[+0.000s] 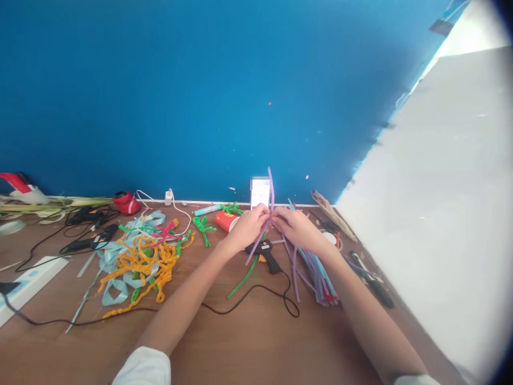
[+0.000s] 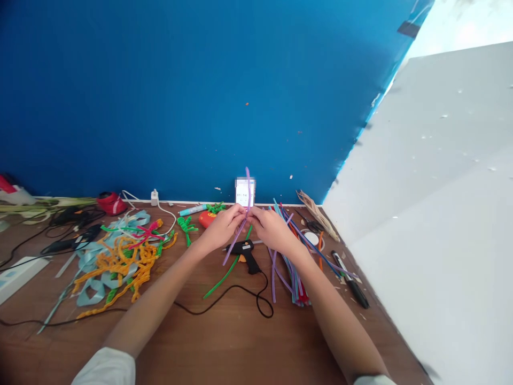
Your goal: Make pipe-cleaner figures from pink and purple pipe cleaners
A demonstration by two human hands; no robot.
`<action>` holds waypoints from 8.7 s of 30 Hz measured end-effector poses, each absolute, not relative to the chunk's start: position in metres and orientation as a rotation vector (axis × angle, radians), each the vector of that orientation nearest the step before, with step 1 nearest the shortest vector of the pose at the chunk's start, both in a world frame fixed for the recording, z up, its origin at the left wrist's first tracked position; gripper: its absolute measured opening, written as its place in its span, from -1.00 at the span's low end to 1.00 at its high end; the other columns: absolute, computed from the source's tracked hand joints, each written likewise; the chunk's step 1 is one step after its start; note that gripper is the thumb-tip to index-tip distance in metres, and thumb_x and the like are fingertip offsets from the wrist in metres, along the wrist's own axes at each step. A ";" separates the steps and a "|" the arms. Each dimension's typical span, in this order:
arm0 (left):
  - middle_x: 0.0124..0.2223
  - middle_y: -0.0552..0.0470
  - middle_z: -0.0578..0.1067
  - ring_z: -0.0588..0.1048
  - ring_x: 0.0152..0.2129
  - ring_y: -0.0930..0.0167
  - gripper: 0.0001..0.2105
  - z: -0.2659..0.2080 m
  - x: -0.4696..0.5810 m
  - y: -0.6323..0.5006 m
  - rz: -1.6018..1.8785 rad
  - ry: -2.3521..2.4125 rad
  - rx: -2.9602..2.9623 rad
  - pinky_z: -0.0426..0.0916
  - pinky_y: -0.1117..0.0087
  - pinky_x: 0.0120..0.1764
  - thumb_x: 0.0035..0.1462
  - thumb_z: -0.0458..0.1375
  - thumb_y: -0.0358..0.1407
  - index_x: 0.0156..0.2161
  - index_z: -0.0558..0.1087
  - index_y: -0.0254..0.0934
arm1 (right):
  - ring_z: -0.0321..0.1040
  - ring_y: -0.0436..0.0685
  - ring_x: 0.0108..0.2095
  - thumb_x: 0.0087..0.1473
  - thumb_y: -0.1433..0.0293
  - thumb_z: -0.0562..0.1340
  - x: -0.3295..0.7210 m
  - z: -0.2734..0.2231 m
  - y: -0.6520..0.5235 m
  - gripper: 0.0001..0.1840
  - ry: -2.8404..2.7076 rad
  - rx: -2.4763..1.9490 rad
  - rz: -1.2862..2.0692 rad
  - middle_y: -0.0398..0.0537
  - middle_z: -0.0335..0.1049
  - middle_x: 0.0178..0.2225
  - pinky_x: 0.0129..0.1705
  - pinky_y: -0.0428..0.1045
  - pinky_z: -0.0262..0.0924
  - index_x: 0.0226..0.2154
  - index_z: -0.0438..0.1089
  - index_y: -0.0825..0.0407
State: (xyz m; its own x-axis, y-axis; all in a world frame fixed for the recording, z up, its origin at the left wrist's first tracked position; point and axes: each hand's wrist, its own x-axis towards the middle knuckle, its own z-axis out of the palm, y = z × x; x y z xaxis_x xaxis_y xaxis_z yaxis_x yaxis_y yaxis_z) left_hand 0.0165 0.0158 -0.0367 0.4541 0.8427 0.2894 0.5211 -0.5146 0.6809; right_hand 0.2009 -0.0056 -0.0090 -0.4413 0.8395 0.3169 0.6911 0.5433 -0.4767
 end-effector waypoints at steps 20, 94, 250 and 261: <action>-0.43 0.12 0.44 0.45 -0.50 0.45 -0.87 -0.048 0.027 0.021 1.143 0.983 1.826 0.35 0.44 -0.38 0.34 -0.03 -0.24 -0.17 0.30 -0.23 | 0.45 0.11 -0.35 0.38 0.30 -0.05 0.195 -0.021 -0.001 -0.65 -2.269 -1.373 -0.198 0.00 0.57 -0.27 -0.44 -0.04 -0.11 -0.09 0.41 0.00; -0.37 0.05 0.52 0.46 -0.55 0.50 -0.87 -0.025 0.018 0.015 0.999 0.966 1.730 0.32 0.49 -0.48 0.27 0.02 -0.28 -0.25 0.34 -0.28 | 0.37 0.19 -0.22 0.36 0.28 0.05 0.216 -0.014 0.006 -0.70 -2.209 -1.220 -0.500 0.04 0.53 -0.29 -0.22 0.04 0.00 -0.20 0.45 0.04; -0.27 0.07 0.45 0.43 -0.30 0.46 -0.88 -0.042 0.042 0.009 1.431 0.821 1.210 0.30 0.48 -0.23 0.12 0.21 -0.32 -0.25 0.37 -0.26 | 0.28 0.06 -0.42 0.26 0.38 0.06 0.185 -0.023 -0.007 -0.81 -2.149 -1.244 0.261 -0.08 0.44 -0.41 -0.37 -0.06 -0.06 -0.36 0.33 0.02; -0.48 0.14 0.36 0.16 -0.65 0.61 -0.71 -0.040 0.044 0.004 1.391 0.890 1.144 -0.01 0.53 -0.59 0.10 0.26 -0.09 -0.30 0.46 -0.32 | 0.10 0.00 -0.53 0.05 0.45 0.09 0.188 -0.016 -0.009 -0.81 -2.126 -1.204 0.145 -0.18 0.26 -0.57 -0.43 -0.06 -0.16 -0.57 0.20 0.01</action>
